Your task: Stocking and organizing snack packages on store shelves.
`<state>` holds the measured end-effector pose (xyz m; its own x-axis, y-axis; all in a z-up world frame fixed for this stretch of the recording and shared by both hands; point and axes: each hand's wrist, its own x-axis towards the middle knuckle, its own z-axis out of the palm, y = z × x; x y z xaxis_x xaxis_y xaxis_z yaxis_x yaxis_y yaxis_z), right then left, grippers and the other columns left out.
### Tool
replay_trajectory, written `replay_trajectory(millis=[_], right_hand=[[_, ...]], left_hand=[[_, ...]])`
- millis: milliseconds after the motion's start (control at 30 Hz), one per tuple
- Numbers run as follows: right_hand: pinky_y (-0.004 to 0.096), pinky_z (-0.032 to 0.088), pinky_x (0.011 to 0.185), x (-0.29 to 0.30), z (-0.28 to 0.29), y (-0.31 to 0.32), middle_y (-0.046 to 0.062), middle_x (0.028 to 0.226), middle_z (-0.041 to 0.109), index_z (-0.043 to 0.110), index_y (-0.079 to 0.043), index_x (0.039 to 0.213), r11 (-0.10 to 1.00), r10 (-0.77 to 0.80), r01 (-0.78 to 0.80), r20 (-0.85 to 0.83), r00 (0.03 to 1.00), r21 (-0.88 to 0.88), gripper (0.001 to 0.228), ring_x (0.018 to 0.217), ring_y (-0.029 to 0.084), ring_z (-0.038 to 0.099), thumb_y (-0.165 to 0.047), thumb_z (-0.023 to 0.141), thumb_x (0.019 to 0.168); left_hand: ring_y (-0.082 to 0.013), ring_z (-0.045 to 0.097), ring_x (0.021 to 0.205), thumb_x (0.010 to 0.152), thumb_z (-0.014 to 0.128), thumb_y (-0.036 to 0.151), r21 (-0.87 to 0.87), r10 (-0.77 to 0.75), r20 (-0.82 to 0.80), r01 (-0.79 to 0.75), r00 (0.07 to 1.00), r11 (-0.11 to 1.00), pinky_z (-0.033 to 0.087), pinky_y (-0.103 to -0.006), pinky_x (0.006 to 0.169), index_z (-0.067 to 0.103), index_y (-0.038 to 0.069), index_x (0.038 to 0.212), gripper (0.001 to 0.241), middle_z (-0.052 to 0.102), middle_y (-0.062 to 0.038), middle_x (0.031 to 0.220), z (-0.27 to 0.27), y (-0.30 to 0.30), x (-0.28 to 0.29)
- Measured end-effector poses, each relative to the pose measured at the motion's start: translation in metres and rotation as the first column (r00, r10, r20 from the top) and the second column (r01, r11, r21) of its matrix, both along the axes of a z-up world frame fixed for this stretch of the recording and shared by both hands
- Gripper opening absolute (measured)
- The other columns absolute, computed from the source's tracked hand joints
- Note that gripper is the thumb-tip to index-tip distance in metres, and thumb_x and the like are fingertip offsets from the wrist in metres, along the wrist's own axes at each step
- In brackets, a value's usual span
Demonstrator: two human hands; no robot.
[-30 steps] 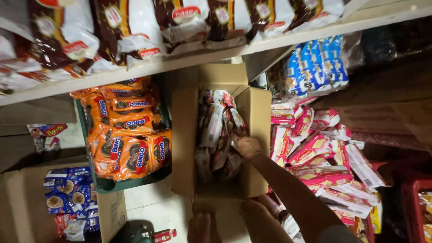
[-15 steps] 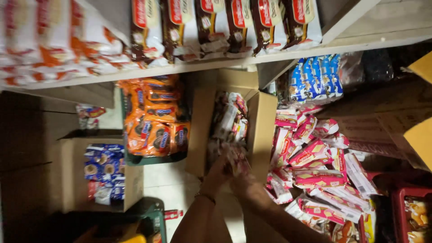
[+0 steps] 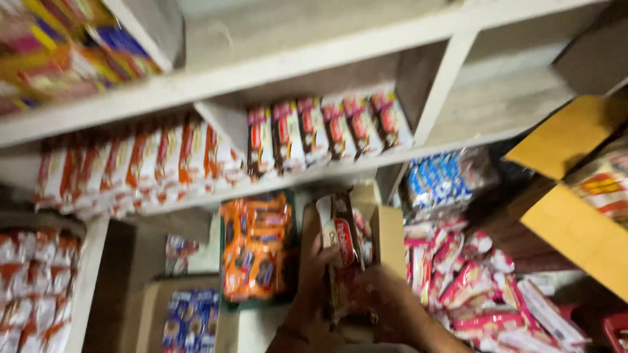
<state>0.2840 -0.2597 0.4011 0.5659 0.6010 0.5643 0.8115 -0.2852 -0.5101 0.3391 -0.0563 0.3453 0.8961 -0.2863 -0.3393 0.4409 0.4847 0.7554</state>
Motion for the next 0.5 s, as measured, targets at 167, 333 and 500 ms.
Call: replay_trajectory(millis=[167,333,500], right_hand=[[0.040,0.049,0.099,0.040,0.029,-0.019,0.020,0.133,0.058,0.047,-0.001,0.141,0.754,-0.534,0.652,-0.506,0.678,0.077,0.062,0.115,0.027,0.061,-0.016,0.073,0.087],[0.035,0.036,0.112,0.064,0.060,-0.015,0.016,0.155,0.044,0.024,-0.004,0.159,0.789,-0.270,0.539,-0.622,0.735,0.295,0.063,0.137,0.024,0.046,-0.016,0.049,0.103],[0.031,0.031,0.117,0.062,0.103,-0.009,0.013,0.153,0.046,0.026,-0.003,0.160,0.736,-0.137,0.512,-0.643,0.753,0.443,0.062,0.140,0.021,0.043,-0.021,0.045,0.105]], left_hand=[[-0.0177,0.063,0.123,0.090,0.063,0.018,0.017,0.045,0.293,-0.052,0.955,0.999,0.047,-0.0339,0.106,0.045,0.005,0.150,0.064,0.065,-0.009,0.137,0.037,-0.026,0.011],[-0.0226,0.063,0.117,0.084,0.071,0.013,-0.152,0.011,0.234,0.025,0.972,0.988,0.050,-0.0398,0.102,0.035,0.012,0.152,0.077,0.063,-0.010,0.131,0.072,-0.060,0.016],[-0.0156,0.058,0.126,0.098,0.068,0.031,-0.073,-0.050,0.392,0.086,0.919,0.994,0.049,-0.0324,0.108,0.039,0.006,0.156,0.069,0.060,-0.007,0.139,0.105,-0.075,0.016]])
